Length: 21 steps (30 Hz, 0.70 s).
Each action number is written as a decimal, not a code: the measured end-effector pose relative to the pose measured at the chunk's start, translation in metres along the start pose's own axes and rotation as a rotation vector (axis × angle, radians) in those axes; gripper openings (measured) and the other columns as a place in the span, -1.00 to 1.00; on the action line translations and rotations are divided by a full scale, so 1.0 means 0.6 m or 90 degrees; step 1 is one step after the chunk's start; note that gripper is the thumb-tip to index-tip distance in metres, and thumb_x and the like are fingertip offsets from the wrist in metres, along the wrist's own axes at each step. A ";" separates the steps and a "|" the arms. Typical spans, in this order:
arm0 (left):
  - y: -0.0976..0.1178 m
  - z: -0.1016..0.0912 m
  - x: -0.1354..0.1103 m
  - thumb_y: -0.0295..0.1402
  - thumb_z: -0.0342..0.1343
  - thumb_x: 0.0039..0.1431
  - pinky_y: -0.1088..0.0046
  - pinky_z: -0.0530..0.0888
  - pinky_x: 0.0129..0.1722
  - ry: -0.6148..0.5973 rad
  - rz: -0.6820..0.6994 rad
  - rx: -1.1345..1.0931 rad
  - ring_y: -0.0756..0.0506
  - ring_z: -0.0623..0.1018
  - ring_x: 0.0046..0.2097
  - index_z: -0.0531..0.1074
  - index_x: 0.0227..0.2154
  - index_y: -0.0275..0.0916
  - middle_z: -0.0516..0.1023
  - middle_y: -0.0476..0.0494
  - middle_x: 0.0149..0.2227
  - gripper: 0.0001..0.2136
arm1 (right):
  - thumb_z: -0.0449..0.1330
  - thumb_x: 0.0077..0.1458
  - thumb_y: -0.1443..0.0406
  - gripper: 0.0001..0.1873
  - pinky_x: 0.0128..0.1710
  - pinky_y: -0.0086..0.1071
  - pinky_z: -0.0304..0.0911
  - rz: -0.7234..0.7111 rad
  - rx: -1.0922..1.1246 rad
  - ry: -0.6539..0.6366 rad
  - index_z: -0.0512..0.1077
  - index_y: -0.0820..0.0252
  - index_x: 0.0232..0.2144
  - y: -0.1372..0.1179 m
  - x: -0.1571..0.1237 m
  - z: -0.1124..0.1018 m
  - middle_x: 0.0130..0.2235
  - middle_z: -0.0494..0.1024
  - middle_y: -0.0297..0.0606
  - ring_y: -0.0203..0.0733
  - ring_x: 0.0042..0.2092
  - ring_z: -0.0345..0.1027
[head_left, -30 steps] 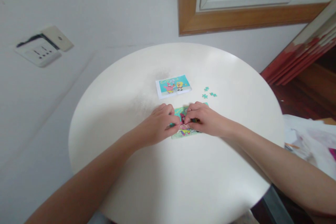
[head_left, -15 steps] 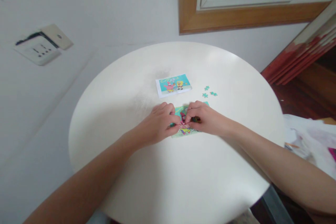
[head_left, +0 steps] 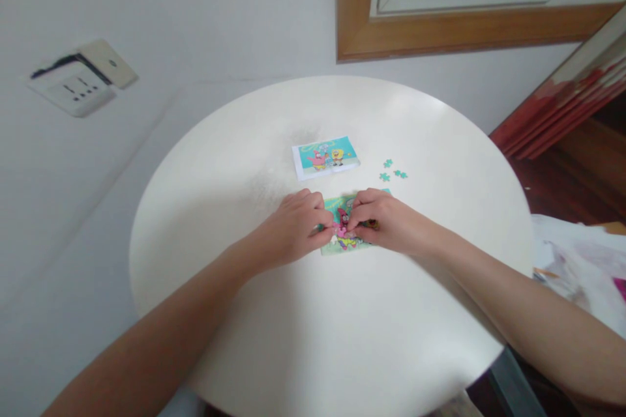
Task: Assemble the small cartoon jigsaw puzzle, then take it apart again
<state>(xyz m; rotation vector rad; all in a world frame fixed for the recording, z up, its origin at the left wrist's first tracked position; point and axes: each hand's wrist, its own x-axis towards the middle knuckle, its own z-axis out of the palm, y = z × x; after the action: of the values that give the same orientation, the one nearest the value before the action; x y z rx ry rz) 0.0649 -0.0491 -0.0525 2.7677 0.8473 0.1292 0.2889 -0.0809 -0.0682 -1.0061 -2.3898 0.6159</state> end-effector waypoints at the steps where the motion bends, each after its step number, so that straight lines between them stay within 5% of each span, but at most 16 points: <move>1: -0.001 0.000 0.000 -0.30 0.02 0.24 0.36 0.21 -0.25 -0.003 0.005 -0.002 -0.10 0.34 -0.27 0.45 -0.49 -0.22 0.32 -0.07 -0.40 -0.78 | 0.21 0.08 0.43 -0.85 -0.22 -0.36 0.20 -0.002 -0.004 -0.001 0.59 0.18 -0.37 -0.002 0.000 -0.001 -0.36 0.48 -0.21 -0.22 -0.27 0.32; 21: -0.002 0.013 0.005 -0.27 0.07 0.13 0.37 0.15 -0.27 -0.020 -0.056 -0.028 -0.09 0.38 -0.26 0.50 -0.51 -0.14 0.35 -0.02 -0.43 -0.82 | 0.22 0.10 0.39 -0.83 -0.23 -0.35 0.11 0.011 -0.090 -0.034 0.62 0.10 -0.33 -0.016 -0.003 -0.008 -0.33 0.48 -0.25 -0.24 -0.27 0.29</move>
<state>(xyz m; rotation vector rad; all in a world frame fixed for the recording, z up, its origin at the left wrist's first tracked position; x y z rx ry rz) 0.0680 -0.0480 -0.0604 2.6789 0.9446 0.0868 0.2878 -0.0871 -0.0597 -1.0833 -2.5024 0.4910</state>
